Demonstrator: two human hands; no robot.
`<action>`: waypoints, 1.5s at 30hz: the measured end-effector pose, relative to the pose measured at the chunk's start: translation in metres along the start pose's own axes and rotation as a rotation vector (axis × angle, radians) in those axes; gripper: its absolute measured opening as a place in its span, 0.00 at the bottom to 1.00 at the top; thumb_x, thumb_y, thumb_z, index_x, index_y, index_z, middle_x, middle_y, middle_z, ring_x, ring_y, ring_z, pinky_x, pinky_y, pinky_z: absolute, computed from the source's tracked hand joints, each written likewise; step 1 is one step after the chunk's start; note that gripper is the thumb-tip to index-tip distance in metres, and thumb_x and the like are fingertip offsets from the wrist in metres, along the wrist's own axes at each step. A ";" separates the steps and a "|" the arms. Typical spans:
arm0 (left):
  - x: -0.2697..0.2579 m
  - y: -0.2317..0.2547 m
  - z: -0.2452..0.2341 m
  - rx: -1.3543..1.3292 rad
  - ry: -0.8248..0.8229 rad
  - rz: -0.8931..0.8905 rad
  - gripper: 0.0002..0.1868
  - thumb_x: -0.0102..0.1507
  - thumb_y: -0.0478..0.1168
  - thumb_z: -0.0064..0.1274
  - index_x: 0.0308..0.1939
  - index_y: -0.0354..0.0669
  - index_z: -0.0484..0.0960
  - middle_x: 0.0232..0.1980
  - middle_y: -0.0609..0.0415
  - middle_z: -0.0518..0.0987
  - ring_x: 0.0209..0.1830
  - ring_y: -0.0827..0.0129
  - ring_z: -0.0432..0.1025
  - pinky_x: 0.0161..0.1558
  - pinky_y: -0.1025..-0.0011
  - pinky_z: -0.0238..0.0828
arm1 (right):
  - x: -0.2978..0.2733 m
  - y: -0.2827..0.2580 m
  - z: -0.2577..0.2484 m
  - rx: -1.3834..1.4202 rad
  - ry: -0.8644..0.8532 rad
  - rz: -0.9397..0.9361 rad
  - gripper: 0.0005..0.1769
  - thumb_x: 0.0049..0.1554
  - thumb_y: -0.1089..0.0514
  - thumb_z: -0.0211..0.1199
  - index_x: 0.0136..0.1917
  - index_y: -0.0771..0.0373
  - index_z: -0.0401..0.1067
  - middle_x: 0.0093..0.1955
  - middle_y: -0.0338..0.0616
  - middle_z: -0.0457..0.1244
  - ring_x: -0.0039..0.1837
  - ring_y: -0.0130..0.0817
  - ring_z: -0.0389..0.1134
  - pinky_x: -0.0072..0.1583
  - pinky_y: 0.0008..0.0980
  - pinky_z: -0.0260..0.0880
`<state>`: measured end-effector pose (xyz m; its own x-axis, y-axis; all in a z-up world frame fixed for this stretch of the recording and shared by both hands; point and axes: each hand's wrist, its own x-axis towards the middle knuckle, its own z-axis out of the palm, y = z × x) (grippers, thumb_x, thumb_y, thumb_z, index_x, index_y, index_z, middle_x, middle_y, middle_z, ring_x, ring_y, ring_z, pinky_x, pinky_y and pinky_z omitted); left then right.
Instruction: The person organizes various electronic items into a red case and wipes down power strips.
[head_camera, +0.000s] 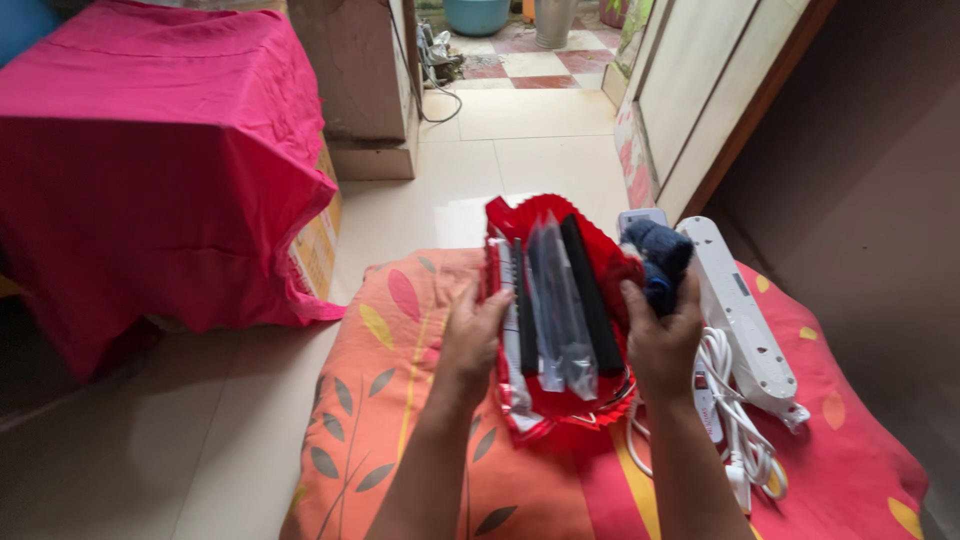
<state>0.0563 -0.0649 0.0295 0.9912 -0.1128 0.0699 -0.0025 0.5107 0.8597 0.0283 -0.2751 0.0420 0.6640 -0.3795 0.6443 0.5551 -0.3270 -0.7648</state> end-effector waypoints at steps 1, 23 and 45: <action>0.004 -0.011 0.008 -0.047 -0.029 -0.005 0.22 0.68 0.40 0.49 0.62 0.29 0.73 0.45 0.50 0.81 0.40 0.71 0.75 0.43 0.71 0.73 | 0.001 0.008 -0.009 -0.025 -0.001 -0.062 0.29 0.64 0.61 0.67 0.74 0.69 0.62 0.62 0.46 0.64 0.61 0.31 0.67 0.64 0.31 0.68; -0.002 -0.063 -0.007 0.813 0.223 0.148 0.20 0.64 0.48 0.51 0.54 0.42 0.83 0.44 0.41 0.84 0.43 0.51 0.79 0.47 0.60 0.73 | -0.021 0.070 -0.037 0.283 0.243 0.257 0.18 0.62 0.66 0.66 0.64 0.67 0.68 0.57 0.42 0.66 0.56 0.28 0.69 0.60 0.27 0.71; 0.033 -0.150 -0.036 -0.232 0.244 -0.070 0.28 0.71 0.50 0.40 0.69 0.35 0.70 0.71 0.48 0.74 0.70 0.67 0.68 0.69 0.69 0.61 | 0.037 0.018 -0.002 -0.919 -0.859 -0.080 0.39 0.38 0.80 0.51 0.55 0.48 0.81 0.66 0.40 0.70 0.73 0.45 0.63 0.74 0.76 0.31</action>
<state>0.0944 -0.1145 -0.1152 0.9904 0.0383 -0.1325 0.0693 0.6921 0.7185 0.0618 -0.2967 0.0516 0.9471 0.2404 0.2126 0.2853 -0.9341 -0.2146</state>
